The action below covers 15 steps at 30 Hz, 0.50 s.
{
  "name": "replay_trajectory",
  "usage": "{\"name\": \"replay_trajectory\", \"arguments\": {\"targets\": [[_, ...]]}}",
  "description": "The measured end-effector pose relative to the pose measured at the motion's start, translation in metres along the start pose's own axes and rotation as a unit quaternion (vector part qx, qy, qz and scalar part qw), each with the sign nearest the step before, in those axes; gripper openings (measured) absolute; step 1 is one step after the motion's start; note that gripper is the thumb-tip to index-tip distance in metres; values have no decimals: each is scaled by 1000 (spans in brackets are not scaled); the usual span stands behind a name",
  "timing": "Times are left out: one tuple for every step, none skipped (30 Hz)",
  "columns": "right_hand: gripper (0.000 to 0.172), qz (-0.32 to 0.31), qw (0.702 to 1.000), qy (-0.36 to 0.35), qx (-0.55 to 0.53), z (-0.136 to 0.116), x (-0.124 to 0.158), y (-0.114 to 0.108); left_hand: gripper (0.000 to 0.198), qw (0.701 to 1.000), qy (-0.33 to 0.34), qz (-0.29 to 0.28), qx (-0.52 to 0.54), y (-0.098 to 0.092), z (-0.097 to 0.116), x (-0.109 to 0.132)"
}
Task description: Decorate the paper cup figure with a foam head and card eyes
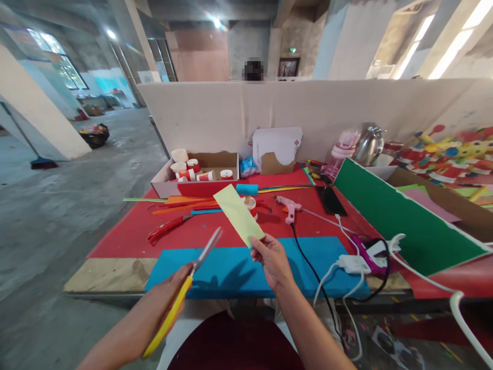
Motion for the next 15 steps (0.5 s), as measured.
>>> {"name": "replay_trajectory", "arguments": {"targets": [[37, -2, 1000, 0, 5, -1, 2, 0, 55, 999, 25, -40, -2, 6, 13, -4], [36, -4, 1000, 2, 10, -2, 4, 0, 56, 997, 38, -73, -9, 10, 22, -7], [36, -5, 1000, 4, 15, -3, 5, 0, 55, 995, 43, -94, -17, 12, 29, -11], [36, -6, 1000, 5, 19, -3, 6, -1, 55, 993, 43, -105, -27, 13, 35, -14], [36, -6, 1000, 6, 21, -4, 7, -2, 55, 992, 42, -112, -39, 14, 40, -18], [37, -5, 1000, 7, 22, -3, 8, -3, 55, 991, 43, -115, -50, 15, 45, -21], [37, -3, 1000, 8, 21, -3, 9, -4, 55, 990, 45, -118, -61, 16, 50, -24], [38, -3, 1000, 9, 19, -2, 10, -5, 54, 989, 46, -122, -71, 16, 54, -27], [38, -2, 1000, 11, 17, -1, 11, -6, 54, 988, 46, -125, -79, 17, 58, -29], [38, -3, 1000, 12, 15, -1, 12, -7, 54, 987, 46, -128, -86, 18, 61, -31], [38, -3, 1000, 12, 15, -1, 13, -7, 54, 986, 46, -131, -90, 18, 64, -32], [38, -4, 1000, 13, 16, -1, 14, -8, 54, 986, 46, -133, -94, 18, 66, -34], [37, -4, 1000, 12, 18, -1, 15, -9, 55, 985, 46, -134, -98, 18, 68, -35], [37, -3, 1000, 11, 20, -2, 15, -10, 56, 985, 49, -135, -101, 18, 69, -36], [38, -1, 1000, 9, 23, -3, 16, -11, 56, 984, 53, -134, -103, 18, 70, -37]]}}
Point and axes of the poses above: each hand's wrist, its own x-axis away from the middle knuckle, its own y-axis out of the palm, z = x × y, the point moved 9 cm from there along -x, towards the middle knuckle, and after that the axes turned 9 degrees about -z, right-handed, at the moved point
